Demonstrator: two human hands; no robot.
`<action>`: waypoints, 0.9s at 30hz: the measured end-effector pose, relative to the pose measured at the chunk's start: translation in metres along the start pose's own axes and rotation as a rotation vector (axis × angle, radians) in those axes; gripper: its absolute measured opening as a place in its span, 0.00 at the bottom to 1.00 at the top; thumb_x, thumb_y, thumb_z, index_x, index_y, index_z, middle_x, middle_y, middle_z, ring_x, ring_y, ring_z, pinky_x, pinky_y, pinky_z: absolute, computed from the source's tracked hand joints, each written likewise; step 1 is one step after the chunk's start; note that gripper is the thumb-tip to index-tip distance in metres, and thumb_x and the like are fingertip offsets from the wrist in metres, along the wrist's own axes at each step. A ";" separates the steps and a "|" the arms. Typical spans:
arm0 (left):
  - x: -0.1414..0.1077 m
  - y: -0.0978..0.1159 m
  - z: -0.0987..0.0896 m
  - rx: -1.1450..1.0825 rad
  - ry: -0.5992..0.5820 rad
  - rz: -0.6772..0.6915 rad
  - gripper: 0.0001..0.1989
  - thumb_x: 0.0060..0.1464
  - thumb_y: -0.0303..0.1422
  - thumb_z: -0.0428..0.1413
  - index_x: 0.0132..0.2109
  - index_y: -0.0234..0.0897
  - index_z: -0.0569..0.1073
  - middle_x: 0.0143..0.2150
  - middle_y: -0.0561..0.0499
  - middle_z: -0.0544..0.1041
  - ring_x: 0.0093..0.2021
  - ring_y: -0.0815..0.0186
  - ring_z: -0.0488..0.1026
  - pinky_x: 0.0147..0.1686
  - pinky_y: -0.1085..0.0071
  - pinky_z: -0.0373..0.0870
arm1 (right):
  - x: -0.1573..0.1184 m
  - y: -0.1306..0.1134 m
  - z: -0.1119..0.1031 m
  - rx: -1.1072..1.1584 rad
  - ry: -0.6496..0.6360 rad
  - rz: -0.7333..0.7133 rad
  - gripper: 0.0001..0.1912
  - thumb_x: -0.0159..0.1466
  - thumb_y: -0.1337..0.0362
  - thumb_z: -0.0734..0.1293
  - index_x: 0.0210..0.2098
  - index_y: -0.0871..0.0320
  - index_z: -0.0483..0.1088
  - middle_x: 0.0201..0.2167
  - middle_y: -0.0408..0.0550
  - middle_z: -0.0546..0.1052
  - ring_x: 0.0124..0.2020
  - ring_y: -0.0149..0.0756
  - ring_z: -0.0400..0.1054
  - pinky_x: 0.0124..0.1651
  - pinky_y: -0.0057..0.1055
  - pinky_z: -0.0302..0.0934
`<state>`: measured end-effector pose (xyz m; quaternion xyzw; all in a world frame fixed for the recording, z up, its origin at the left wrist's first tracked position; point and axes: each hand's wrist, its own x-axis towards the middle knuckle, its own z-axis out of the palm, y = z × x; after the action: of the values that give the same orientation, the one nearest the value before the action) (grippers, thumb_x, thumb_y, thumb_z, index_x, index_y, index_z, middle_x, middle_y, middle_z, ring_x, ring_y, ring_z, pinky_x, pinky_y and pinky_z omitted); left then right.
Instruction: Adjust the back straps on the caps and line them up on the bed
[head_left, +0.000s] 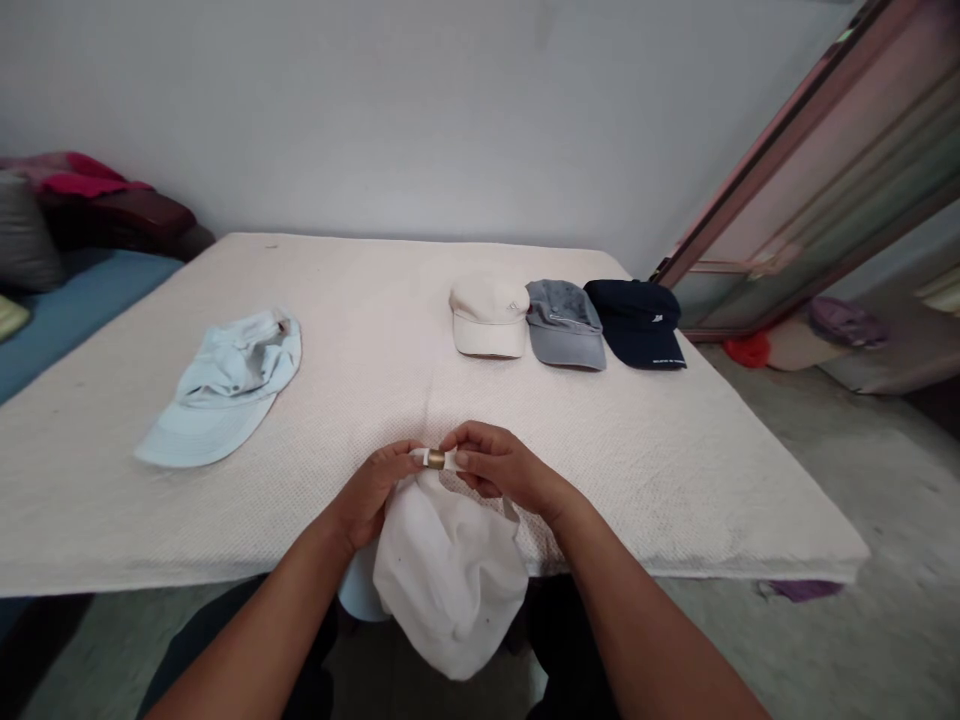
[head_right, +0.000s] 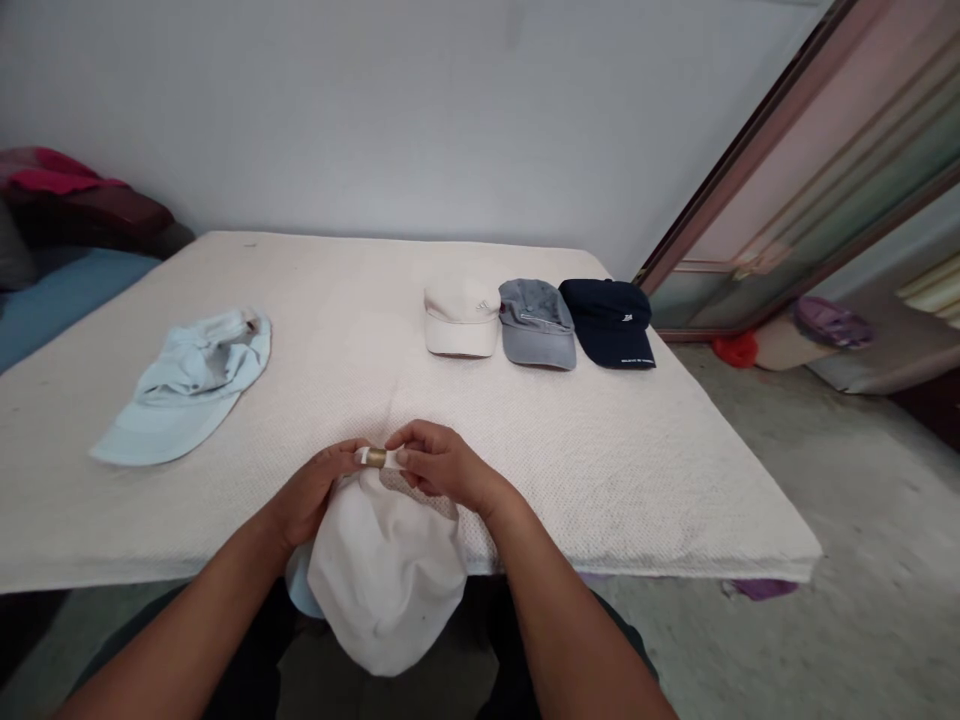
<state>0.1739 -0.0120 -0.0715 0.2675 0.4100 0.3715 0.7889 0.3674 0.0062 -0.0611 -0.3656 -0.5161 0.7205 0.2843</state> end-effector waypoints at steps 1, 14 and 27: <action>0.000 0.000 0.000 0.001 0.002 0.003 0.05 0.47 0.30 0.61 0.32 0.33 0.74 0.26 0.51 0.76 0.25 0.69 0.71 0.28 0.73 0.66 | 0.000 0.000 0.001 0.010 0.003 -0.001 0.09 0.60 0.63 0.65 0.40 0.57 0.66 0.21 0.37 0.62 0.20 0.24 0.54 0.20 0.22 0.45; -0.005 0.006 0.003 -0.043 -0.053 0.026 0.08 0.48 0.28 0.59 0.38 0.31 0.77 0.32 0.45 0.80 0.30 0.63 0.75 0.34 0.69 0.70 | -0.001 0.000 -0.002 -0.053 -0.002 -0.078 0.13 0.62 0.59 0.64 0.44 0.59 0.68 0.27 0.44 0.71 0.26 0.28 0.63 0.29 0.27 0.57; -0.004 0.002 0.001 0.076 0.059 0.022 0.07 0.44 0.29 0.63 0.34 0.33 0.77 0.29 0.47 0.79 0.27 0.65 0.74 0.31 0.70 0.69 | 0.001 0.011 0.000 0.120 -0.022 -0.052 0.13 0.59 0.58 0.67 0.27 0.60 0.63 0.15 0.35 0.61 0.16 0.21 0.48 0.20 0.23 0.41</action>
<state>0.1723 -0.0140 -0.0679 0.2907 0.4441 0.3719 0.7615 0.3663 0.0040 -0.0718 -0.3267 -0.4844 0.7464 0.3186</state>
